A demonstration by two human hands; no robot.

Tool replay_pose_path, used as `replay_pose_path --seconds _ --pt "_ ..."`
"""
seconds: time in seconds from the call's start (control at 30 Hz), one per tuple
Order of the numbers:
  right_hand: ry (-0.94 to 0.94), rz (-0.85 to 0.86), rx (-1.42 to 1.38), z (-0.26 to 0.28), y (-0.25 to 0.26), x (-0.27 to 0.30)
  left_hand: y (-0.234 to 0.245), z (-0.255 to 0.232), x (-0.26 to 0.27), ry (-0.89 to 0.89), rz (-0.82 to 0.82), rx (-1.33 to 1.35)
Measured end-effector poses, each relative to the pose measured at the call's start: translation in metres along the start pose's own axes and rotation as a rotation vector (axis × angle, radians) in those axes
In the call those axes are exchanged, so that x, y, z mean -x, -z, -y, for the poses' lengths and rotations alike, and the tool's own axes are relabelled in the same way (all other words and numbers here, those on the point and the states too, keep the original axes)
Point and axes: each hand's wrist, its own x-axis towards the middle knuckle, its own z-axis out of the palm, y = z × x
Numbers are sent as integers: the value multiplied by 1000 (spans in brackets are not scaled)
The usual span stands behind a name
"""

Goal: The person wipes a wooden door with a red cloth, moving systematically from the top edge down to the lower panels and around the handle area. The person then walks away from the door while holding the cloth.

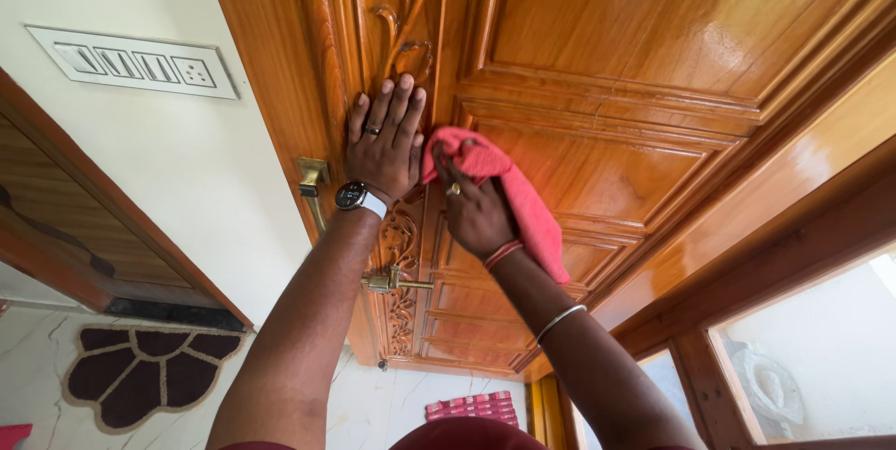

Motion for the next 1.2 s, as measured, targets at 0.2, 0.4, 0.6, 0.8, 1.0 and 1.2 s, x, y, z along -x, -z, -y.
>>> replay_pose_path --seconds 0.2,0.4,0.6,0.8,1.0,1.2 --pt "45 14 -42 5 -43 65 7 -1 0 15 47 -27" --pt "41 100 -2 11 -62 96 5 -1 -1 -3 31 -22" --pt "-118 192 -134 11 -27 64 -1 2 1 -20 25 -65" --pt "-161 75 106 15 37 -25 -8 5 4 -28 -18 -60" --pt "-142 -133 81 19 39 -42 -9 5 6 -19 -9 -60" --pt "-60 -25 -46 -5 -56 47 -14 7 2 -34 28 -65"
